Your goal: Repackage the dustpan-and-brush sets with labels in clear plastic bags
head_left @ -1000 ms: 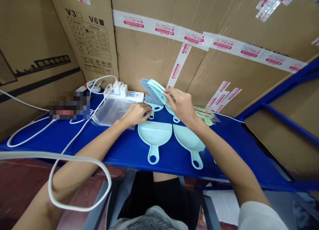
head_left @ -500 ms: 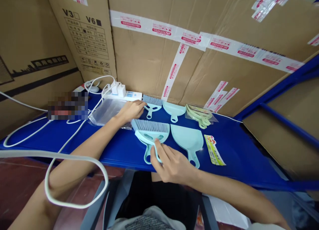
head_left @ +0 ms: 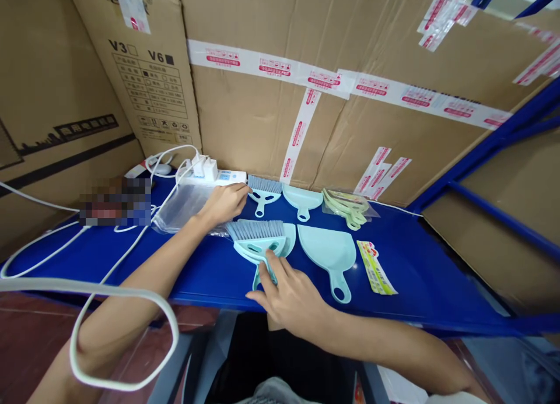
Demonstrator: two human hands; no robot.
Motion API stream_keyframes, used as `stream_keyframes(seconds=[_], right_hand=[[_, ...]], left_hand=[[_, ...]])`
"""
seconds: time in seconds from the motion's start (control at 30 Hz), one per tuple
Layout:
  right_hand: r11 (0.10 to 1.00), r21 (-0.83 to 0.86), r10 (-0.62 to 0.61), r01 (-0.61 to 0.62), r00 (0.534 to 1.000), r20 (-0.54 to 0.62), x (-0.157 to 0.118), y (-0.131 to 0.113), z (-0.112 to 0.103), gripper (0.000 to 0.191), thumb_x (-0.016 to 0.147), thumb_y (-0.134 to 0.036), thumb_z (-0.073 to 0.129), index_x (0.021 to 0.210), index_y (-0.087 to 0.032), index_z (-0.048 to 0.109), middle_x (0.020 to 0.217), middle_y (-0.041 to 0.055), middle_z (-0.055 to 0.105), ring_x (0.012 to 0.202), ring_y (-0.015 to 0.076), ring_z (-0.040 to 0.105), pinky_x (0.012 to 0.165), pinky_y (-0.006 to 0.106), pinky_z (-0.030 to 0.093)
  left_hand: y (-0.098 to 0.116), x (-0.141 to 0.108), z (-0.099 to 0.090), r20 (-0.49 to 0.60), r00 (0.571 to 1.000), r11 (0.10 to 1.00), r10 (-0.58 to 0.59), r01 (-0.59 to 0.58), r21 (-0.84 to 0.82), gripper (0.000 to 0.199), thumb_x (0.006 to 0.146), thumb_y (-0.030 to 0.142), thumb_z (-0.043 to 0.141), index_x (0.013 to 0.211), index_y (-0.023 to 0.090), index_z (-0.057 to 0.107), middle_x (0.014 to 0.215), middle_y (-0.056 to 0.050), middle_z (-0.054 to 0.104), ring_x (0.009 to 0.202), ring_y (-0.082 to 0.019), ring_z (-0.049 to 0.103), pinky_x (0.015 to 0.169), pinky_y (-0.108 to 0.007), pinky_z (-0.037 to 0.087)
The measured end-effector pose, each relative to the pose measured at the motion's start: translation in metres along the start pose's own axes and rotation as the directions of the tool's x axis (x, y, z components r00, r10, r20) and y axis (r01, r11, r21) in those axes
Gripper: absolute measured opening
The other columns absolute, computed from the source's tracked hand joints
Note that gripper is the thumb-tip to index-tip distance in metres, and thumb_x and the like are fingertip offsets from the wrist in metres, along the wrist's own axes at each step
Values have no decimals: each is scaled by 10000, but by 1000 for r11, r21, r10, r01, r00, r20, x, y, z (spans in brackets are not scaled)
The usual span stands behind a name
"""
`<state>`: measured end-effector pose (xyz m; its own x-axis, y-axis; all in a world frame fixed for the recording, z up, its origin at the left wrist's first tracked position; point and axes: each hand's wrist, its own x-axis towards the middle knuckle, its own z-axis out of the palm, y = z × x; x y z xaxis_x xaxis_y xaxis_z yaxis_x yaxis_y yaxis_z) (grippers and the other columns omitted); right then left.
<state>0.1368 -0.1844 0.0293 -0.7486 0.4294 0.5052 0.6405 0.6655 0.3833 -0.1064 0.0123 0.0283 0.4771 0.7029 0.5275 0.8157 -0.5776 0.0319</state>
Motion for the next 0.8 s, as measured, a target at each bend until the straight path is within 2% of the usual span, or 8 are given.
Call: stream_keyframes(seconds=[0.07, 0.2, 0.3, 0.4, 0.5, 0.57, 0.63, 0.8], right_hand=[[999, 24, 26, -26, 1000, -16, 2, 9, -4, 483, 1084, -454, 588, 1190, -16, 761, 1291, 297, 741, 1057, 337, 760, 791, 388, 645], [995, 55, 89, -84, 993, -81, -7, 35, -24, 212, 1050, -125, 615, 1176, -67, 775, 1330, 229, 752, 1066, 299, 746, 920, 435, 618], [976, 92, 208, -198, 971, -119, -34, 51, -40, 270, 1022, -54, 633, 1265, -104, 741, 1426, 207, 712, 990, 261, 731, 861, 428, 604], [947, 23, 320, -321, 931, -177, -74, 57, -47, 394, 987, -14, 674, 1367, -120, 684, 1422, 196, 718, 1032, 275, 740, 883, 445, 587], [923, -64, 366, -378, 918, -151, -106, 55, -44, 300, 1001, -44, 673, 1293, -96, 715, 1330, 194, 767, 1055, 288, 754, 927, 450, 582], [920, -96, 375, -380, 924, -73, -117, 52, -40, 208, 1031, -104, 653, 1212, -99, 754, 1298, 184, 782, 1035, 287, 759, 940, 450, 579], [923, -107, 372, -369, 928, 3, -120, 49, -38, 217, 1064, -184, 624, 1206, -118, 774, 1318, 164, 777, 1056, 289, 755, 968, 451, 573], [928, -36, 373, -371, 922, 101, -116, 47, -41, 483, 1070, -350, 622, 1503, -136, 634, 1400, 160, 738, 1082, 310, 709, 955, 461, 583]], left_hand=[[0, 0, -1, -1, 1000, 1000, -7, 7, 9, 316, 1032, 192, 445, 1173, 193, 728, 1151, -99, 785, 1050, -283, 747, 837, -383, 541], [0, -1, -5, -16, 999, 999, -41, 42, 19, 318, 1019, 170, 458, 1184, 195, 729, 1136, -97, 783, 1032, -284, 746, 805, -376, 528], [2, -1, -8, -18, 998, 998, -58, 58, 15, 315, 1011, 162, 465, 1176, 195, 731, 1129, -105, 781, 1028, -285, 745, 795, -371, 521], [4, -1, -8, -23, 999, 999, -46, 46, 21, 311, 1017, 168, 458, 1169, 195, 729, 1129, -103, 781, 1036, -287, 747, 791, -373, 519], [6, -1, -7, -11, 999, 999, -35, 35, 29, 309, 1018, 177, 453, 1160, 193, 727, 1123, -99, 784, 1031, -286, 753, 787, -374, 520], [7, -1, -7, 10, 999, 999, -30, 30, 33, 312, 1016, 180, 450, 1156, 190, 728, 1128, -97, 787, 1029, -287, 756, 788, -375, 523], [8, -1, -6, 18, 999, 999, -35, 34, 37, 321, 1015, 185, 444, 1165, 188, 728, 1147, -94, 790, 1036, -292, 757, 792, -379, 528], [11, -2, -7, 17, 999, 998, -52, 51, 30, 337, 1008, 184, 431, 1164, 181, 730, 1161, -92, 793, 1022, -299, 761, 792, -391, 534]])
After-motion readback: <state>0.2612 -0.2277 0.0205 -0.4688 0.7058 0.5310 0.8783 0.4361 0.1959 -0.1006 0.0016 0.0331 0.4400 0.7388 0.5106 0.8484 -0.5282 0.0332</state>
